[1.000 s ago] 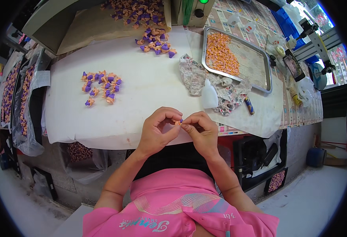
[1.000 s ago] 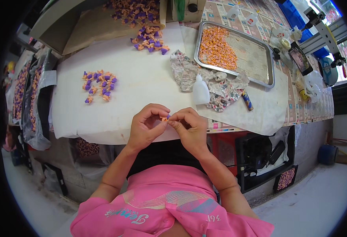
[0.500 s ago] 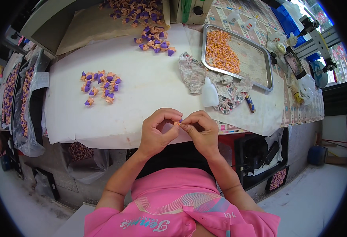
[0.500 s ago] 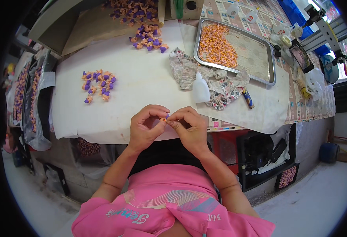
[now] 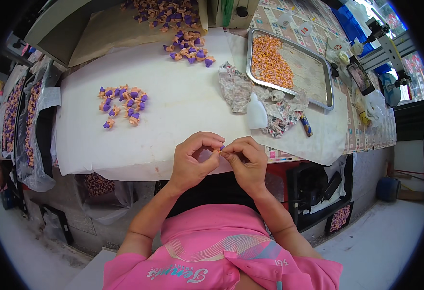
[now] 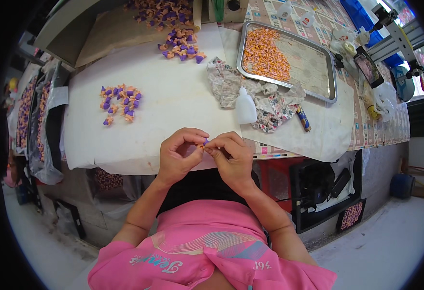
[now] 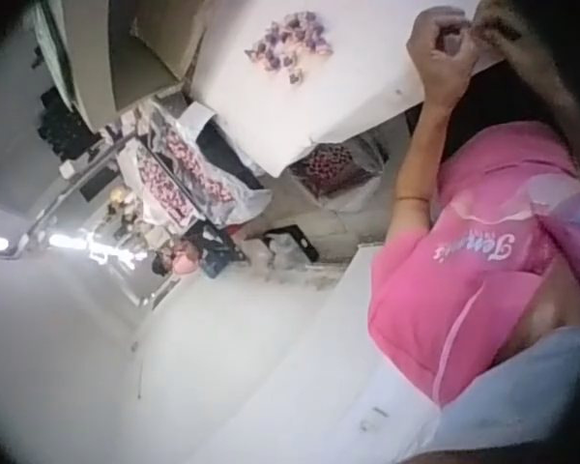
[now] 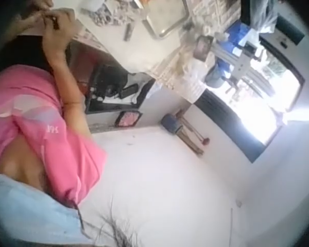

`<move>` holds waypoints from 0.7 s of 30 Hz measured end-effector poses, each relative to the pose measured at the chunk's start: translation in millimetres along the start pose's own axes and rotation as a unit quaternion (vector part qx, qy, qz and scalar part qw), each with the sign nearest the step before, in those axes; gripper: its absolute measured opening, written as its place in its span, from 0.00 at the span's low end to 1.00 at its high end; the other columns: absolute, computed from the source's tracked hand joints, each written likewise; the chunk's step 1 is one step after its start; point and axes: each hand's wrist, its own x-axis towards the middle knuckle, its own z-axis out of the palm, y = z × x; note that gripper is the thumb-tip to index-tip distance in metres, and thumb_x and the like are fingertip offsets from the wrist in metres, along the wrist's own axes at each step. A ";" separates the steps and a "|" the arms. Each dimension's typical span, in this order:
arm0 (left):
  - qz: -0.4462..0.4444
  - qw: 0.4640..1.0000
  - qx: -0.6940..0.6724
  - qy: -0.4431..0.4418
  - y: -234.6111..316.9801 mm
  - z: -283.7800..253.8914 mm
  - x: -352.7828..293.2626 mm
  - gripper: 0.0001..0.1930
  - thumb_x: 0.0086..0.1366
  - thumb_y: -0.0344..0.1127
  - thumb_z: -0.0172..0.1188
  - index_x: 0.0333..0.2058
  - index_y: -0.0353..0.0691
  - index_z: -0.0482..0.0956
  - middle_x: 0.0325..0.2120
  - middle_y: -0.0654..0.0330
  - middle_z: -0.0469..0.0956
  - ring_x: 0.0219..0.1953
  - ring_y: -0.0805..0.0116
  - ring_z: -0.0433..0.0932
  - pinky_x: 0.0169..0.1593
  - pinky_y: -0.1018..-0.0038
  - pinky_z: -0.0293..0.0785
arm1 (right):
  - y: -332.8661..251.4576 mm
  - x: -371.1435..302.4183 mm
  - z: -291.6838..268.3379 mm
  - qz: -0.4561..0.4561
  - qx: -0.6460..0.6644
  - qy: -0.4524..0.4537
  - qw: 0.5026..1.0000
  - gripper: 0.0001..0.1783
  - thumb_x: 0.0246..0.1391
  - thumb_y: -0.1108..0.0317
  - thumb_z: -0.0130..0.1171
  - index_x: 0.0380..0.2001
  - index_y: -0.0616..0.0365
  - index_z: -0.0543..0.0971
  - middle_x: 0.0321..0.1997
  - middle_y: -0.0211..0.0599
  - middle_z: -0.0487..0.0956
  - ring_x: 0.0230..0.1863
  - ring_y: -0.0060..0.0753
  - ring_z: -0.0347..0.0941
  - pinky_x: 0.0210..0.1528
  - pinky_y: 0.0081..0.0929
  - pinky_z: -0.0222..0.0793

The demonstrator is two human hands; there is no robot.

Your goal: Assembling small purple and orange plastic components using glue at a workstation.

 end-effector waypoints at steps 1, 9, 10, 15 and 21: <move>0.000 1.000 0.000 0.000 -0.7 -0.4 -0.3 0.10 0.54 0.18 0.58 0.36 0.33 0.78 0.41 0.56 0.77 0.43 0.72 0.76 0.49 0.77 0.72 | 0.3 0.0 -0.4 0.020 0.019 -0.008 1.000 0.05 0.48 0.79 0.66 0.30 0.63 0.81 0.33 0.31 0.75 0.31 0.19 0.72 0.31 0.16 0.67; 0.035 0.999 -0.037 0.004 -6.0 -1.0 -0.9 0.12 0.52 0.16 0.56 0.36 0.34 0.78 0.40 0.55 0.77 0.43 0.71 0.76 0.49 0.76 0.72 | -0.7 -1.3 1.1 0.117 0.144 -0.030 0.982 0.04 0.51 0.77 0.65 0.32 0.62 0.81 0.35 0.29 0.75 0.34 0.17 0.71 0.35 0.15 0.66; 0.035 0.999 -0.037 0.004 -5.7 -0.9 -0.8 0.12 0.52 0.16 0.56 0.36 0.34 0.78 0.40 0.55 0.77 0.43 0.71 0.76 0.49 0.76 0.72 | -1.1 -1.8 2.3 0.127 0.158 -0.026 0.979 0.04 0.51 0.77 0.65 0.32 0.62 0.81 0.36 0.29 0.75 0.34 0.17 0.71 0.35 0.15 0.66; 0.041 0.997 -0.061 0.012 -6.8 0.5 -0.7 0.12 0.52 0.15 0.57 0.36 0.34 0.77 0.41 0.55 0.76 0.43 0.71 0.75 0.49 0.76 0.71 | -1.1 -2.7 5.7 0.129 0.169 -0.013 0.977 0.05 0.52 0.76 0.65 0.33 0.62 0.80 0.35 0.28 0.75 0.34 0.17 0.71 0.35 0.14 0.66; 0.053 0.998 -0.042 0.020 -6.0 1.6 -2.7 0.13 0.53 0.15 0.57 0.36 0.36 0.77 0.41 0.55 0.76 0.43 0.72 0.75 0.49 0.77 0.71 | 0.9 -6.6 6.9 0.126 0.124 -0.004 0.984 0.05 0.52 0.75 0.66 0.32 0.62 0.80 0.34 0.28 0.75 0.33 0.16 0.71 0.34 0.14 0.65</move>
